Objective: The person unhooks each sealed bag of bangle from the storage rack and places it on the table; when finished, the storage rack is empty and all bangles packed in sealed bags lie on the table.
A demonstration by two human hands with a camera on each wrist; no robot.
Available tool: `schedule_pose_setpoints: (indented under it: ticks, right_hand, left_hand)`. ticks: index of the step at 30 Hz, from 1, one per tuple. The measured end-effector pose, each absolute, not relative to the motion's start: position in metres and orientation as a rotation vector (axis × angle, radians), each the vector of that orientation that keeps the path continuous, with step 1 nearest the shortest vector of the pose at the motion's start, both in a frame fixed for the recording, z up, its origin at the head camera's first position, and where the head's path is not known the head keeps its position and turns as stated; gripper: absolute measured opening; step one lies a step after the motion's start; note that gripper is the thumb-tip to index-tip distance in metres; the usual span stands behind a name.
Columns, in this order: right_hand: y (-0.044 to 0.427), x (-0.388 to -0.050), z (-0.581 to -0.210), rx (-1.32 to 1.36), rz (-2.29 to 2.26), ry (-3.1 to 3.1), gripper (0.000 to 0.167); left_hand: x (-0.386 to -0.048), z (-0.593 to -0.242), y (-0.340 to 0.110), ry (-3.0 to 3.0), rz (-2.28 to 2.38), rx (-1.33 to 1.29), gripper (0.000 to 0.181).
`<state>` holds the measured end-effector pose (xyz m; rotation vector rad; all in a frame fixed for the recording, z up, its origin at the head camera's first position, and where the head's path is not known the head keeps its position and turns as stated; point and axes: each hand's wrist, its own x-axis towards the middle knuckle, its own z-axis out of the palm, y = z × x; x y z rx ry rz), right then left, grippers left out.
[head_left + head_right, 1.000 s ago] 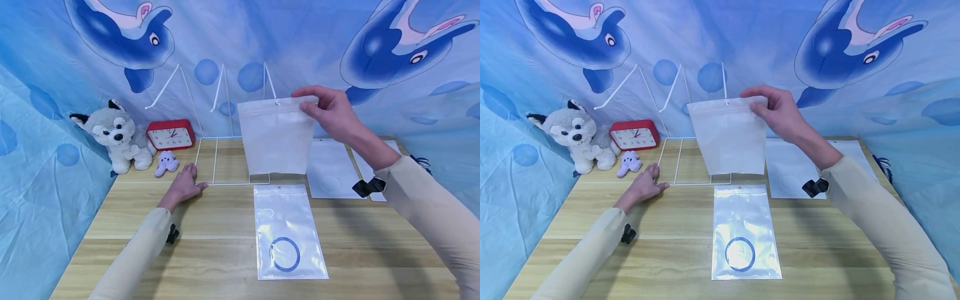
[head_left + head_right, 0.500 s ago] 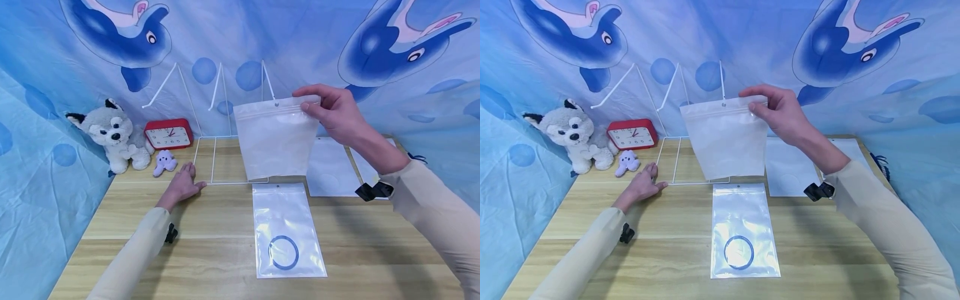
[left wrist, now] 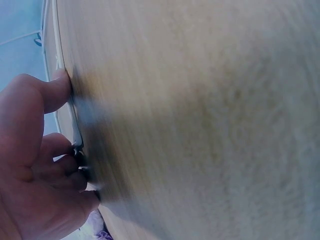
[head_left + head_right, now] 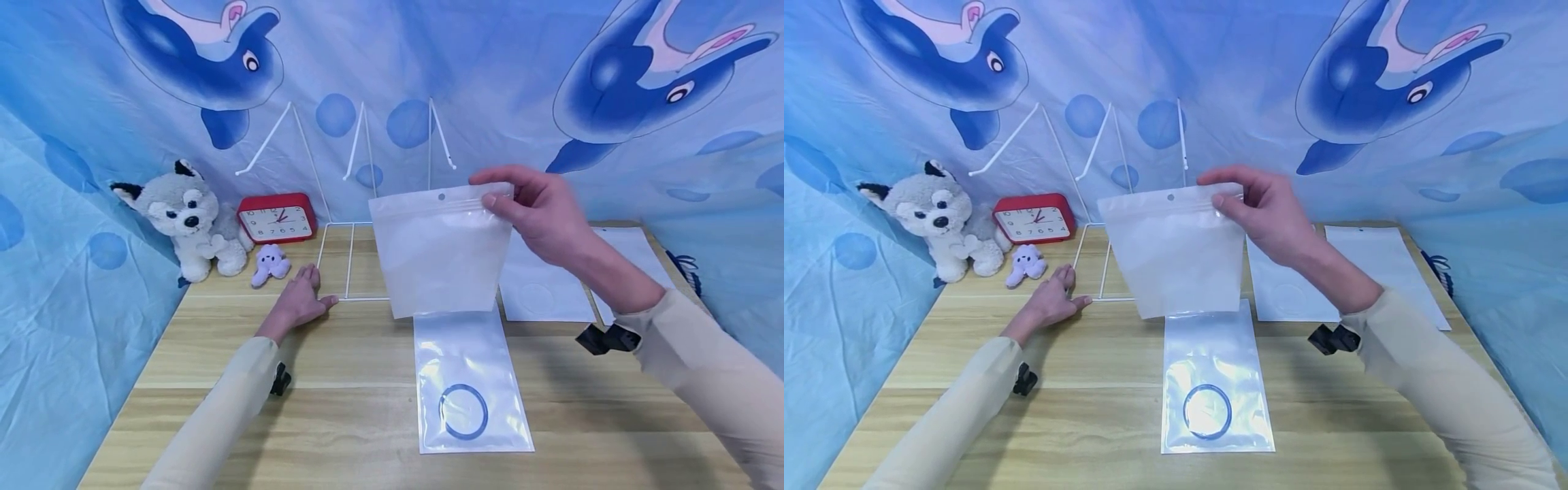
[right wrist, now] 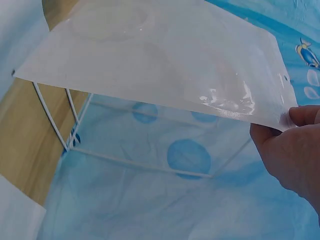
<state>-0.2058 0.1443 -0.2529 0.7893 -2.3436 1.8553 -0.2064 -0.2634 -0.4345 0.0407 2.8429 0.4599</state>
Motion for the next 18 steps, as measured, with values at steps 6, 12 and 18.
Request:
schedule_pose_setpoints:
  ticks: [6,12,18]
  right_hand:
    - [0.129,-0.196,-0.265,0.82,1.914,-2.298,0.024]
    - [0.11,-0.187,-0.278,0.943,1.989,-2.243,0.023]
    - [0.094,-0.18,-0.284,1.006,2.004,-2.252,0.026]
  left_hand:
    - [-0.206,-0.435,-0.264,2.84,0.469,0.029,0.085]
    - [-0.208,-0.437,-0.266,2.846,0.458,0.03,0.086]
    - [-0.208,-0.439,-0.267,2.879,0.48,0.07,0.083]
